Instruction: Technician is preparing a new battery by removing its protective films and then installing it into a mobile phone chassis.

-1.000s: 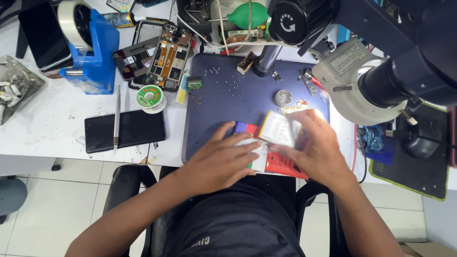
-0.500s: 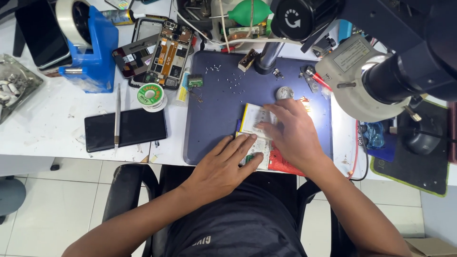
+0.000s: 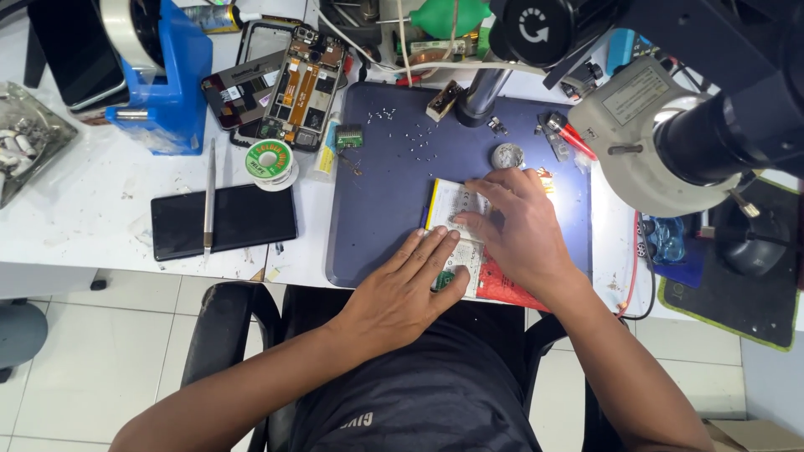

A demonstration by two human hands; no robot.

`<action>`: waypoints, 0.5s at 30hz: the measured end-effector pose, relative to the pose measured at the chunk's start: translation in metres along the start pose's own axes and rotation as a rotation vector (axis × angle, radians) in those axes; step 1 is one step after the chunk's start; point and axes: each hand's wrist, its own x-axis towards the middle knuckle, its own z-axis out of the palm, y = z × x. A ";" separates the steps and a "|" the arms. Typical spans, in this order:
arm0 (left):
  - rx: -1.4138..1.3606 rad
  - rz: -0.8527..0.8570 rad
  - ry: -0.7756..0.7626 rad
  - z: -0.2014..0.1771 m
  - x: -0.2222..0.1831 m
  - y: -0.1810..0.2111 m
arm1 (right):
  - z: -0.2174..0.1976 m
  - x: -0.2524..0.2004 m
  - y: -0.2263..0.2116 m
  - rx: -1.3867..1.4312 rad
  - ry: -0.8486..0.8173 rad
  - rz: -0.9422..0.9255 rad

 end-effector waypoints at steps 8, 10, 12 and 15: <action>0.046 0.003 -0.005 -0.001 0.001 0.001 | 0.000 -0.002 0.001 0.028 -0.006 -0.007; 0.012 -0.013 0.008 -0.001 -0.001 0.003 | 0.002 -0.004 0.006 0.062 0.057 -0.050; -0.015 -0.022 0.025 -0.006 0.000 0.003 | -0.003 -0.003 0.008 0.094 0.128 -0.096; 0.008 -0.055 0.035 -0.012 0.006 -0.002 | -0.026 -0.002 0.014 0.229 0.246 -0.077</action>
